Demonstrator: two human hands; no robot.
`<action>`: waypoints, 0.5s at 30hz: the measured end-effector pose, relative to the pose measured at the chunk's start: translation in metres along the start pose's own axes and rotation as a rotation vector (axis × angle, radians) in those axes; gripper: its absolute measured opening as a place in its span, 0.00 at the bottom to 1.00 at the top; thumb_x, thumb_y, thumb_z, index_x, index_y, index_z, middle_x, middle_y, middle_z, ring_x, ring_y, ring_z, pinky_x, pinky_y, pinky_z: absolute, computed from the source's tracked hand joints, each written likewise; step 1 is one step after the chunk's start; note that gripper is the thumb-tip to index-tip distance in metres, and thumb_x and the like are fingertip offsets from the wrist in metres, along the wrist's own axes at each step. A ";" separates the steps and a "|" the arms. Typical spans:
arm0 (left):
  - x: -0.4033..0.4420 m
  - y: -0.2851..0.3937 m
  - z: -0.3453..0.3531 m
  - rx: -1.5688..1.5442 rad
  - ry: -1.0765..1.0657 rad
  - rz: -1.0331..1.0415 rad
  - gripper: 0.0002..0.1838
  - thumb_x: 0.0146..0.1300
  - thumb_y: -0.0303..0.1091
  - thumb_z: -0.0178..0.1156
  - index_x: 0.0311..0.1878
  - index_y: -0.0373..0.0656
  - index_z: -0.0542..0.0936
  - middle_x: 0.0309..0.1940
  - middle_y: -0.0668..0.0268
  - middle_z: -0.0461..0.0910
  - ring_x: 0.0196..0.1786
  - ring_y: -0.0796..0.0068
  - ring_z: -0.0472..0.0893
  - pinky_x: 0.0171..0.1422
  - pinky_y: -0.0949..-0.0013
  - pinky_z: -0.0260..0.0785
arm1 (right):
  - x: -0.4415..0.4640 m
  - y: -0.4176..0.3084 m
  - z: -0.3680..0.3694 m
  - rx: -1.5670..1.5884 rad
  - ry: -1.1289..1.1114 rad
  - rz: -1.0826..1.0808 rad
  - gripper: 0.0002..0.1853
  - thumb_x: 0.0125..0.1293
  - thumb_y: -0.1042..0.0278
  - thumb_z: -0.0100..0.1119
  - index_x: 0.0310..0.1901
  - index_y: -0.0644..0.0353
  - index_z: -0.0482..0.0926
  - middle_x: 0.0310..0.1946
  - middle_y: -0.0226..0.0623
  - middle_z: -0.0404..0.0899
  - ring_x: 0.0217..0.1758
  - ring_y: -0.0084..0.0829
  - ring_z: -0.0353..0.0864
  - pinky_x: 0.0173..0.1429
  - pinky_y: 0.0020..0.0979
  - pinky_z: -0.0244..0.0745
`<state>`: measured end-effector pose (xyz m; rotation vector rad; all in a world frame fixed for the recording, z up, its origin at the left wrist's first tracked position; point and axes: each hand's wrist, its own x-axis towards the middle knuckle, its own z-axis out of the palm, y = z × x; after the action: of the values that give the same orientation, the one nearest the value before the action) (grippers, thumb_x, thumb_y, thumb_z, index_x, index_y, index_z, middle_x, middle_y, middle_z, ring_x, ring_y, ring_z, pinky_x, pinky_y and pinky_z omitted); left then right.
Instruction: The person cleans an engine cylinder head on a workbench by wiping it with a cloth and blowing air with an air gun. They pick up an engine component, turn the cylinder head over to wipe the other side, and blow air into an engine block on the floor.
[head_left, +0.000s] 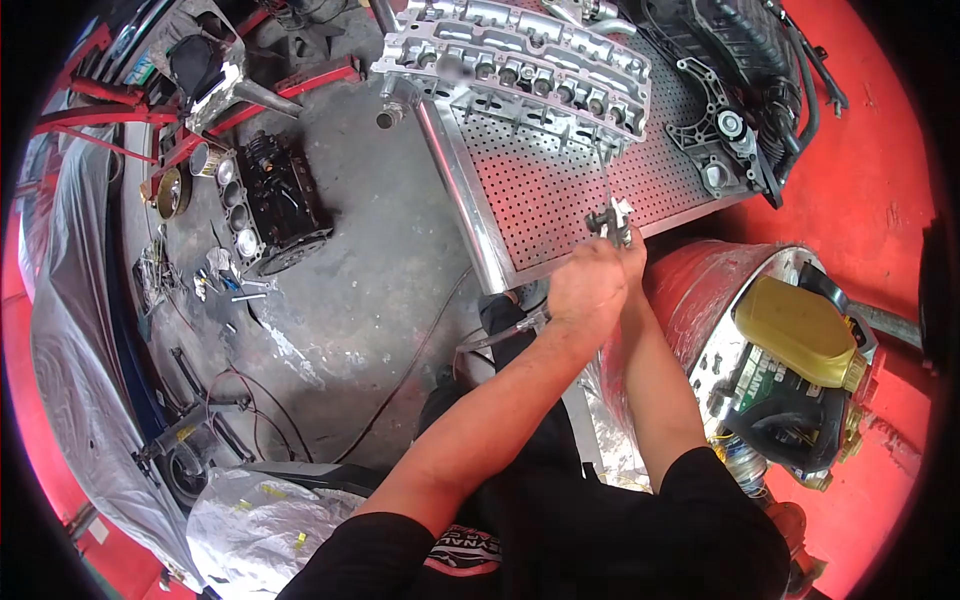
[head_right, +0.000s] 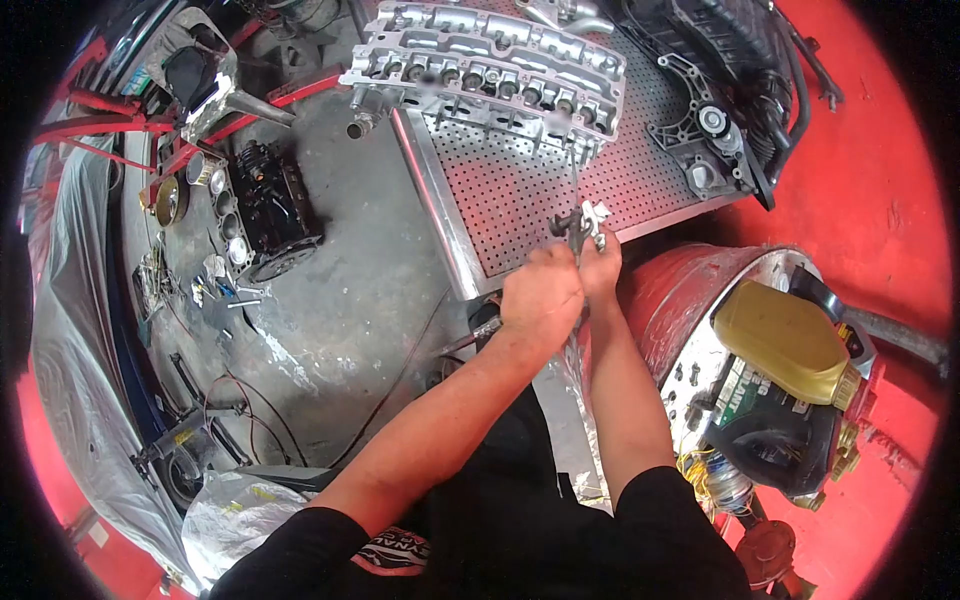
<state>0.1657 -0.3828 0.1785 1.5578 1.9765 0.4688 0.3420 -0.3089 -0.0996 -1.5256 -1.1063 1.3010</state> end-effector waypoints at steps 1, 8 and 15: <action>0.002 0.006 -0.007 -0.002 0.031 0.049 0.12 0.64 0.35 0.52 0.41 0.35 0.76 0.35 0.49 0.82 0.37 0.50 0.86 0.40 0.52 0.79 | -0.003 -0.010 0.004 0.050 -0.030 0.001 0.15 0.67 0.74 0.60 0.54 0.67 0.77 0.46 0.39 0.80 0.43 0.27 0.80 0.48 0.30 0.77; 0.012 0.007 -0.011 -0.169 0.061 -0.009 0.12 0.66 0.35 0.51 0.41 0.34 0.77 0.35 0.46 0.83 0.37 0.48 0.85 0.41 0.52 0.79 | -0.016 -0.044 0.019 -0.177 0.076 -0.067 0.17 0.67 0.71 0.59 0.54 0.70 0.76 0.40 0.38 0.82 0.40 0.28 0.81 0.46 0.29 0.78; -0.006 -0.037 0.012 -0.111 0.090 0.026 0.12 0.66 0.36 0.55 0.44 0.35 0.74 0.34 0.49 0.82 0.35 0.45 0.84 0.40 0.49 0.77 | -0.015 -0.073 0.026 -0.339 0.085 -0.085 0.15 0.67 0.66 0.58 0.50 0.69 0.80 0.36 0.39 0.82 0.39 0.29 0.81 0.46 0.32 0.76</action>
<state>0.1463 -0.3992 0.1486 1.5196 1.9635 0.6586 0.3078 -0.3022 -0.0291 -1.7400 -1.3722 1.0176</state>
